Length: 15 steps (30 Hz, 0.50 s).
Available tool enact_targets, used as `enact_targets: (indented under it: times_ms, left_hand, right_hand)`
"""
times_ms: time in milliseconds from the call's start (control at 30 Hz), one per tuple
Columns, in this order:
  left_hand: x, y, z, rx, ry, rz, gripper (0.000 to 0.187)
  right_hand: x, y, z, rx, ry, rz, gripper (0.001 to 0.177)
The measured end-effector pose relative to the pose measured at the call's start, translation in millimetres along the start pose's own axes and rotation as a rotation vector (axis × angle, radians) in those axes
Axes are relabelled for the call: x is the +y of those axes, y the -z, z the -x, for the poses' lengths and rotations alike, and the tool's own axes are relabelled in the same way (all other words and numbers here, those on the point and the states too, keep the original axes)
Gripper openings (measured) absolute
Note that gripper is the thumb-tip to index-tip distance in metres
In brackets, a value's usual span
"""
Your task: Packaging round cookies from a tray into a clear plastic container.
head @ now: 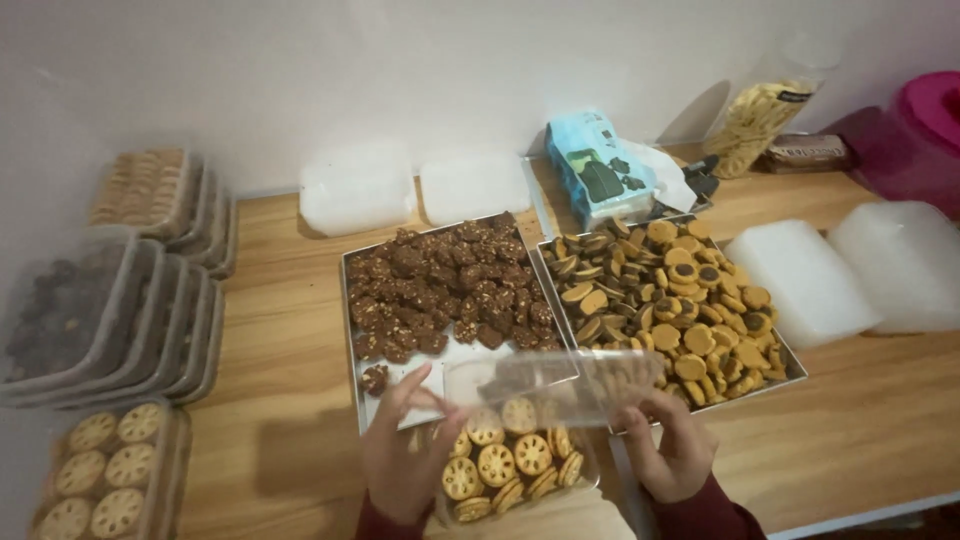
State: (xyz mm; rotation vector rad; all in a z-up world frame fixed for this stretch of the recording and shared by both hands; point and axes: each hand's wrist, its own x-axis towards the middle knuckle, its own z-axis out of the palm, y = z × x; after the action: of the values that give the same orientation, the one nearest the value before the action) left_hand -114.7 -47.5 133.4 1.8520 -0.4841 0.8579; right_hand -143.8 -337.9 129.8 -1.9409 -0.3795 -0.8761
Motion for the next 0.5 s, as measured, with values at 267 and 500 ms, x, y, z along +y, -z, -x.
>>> enact_targets:
  times_ms: [267,500]
  left_hand:
    - [-18.7,25.8,84.5,0.062,1.332,0.221,0.033]
    - [73.6,6.9,38.6,0.218,1.244,0.108,0.032]
  right_hand:
    - [10.1,-3.6,5.0,-0.301,-0.172,-0.346,0.057]
    - [5.4,-5.6,14.5,-0.323,-0.432,-0.48,0.057]
